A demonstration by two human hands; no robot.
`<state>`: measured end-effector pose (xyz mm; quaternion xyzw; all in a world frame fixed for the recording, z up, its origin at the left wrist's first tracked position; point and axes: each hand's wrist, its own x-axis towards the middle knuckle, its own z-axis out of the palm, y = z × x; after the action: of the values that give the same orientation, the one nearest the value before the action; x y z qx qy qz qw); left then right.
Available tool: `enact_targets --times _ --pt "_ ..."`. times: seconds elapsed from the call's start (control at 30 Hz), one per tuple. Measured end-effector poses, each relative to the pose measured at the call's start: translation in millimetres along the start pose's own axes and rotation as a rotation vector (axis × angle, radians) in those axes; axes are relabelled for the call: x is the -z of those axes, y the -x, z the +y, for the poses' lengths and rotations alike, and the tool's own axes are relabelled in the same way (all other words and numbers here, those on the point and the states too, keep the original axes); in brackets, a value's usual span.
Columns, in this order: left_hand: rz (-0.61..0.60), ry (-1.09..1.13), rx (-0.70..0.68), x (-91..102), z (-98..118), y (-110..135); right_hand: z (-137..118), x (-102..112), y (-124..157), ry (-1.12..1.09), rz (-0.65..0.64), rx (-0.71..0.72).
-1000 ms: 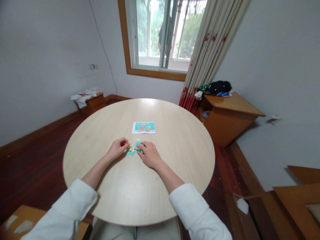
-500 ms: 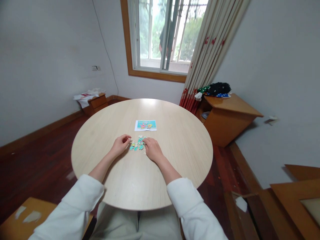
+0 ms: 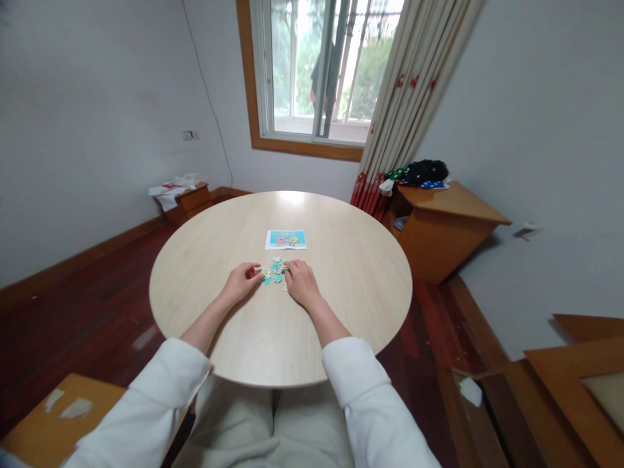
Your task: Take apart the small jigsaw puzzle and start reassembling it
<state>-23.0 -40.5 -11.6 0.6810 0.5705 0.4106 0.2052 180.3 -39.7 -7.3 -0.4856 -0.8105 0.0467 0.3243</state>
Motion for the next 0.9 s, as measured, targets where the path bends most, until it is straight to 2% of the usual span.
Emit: enact_targets --times 0.2,0.67,0.9 --pt "-0.072 -0.158 -0.085 -2.8 -3 3 -3 3 5 0.01 0.018 -0.011" --pt "-0.038 -0.372 -0.179 -1.4 4 15 -17 8 25 0.083 0.023 -0.03" --pt "-0.019 -0.398 -0.161 -0.1 9 20 -24 12 34 0.128 0.044 -0.05"
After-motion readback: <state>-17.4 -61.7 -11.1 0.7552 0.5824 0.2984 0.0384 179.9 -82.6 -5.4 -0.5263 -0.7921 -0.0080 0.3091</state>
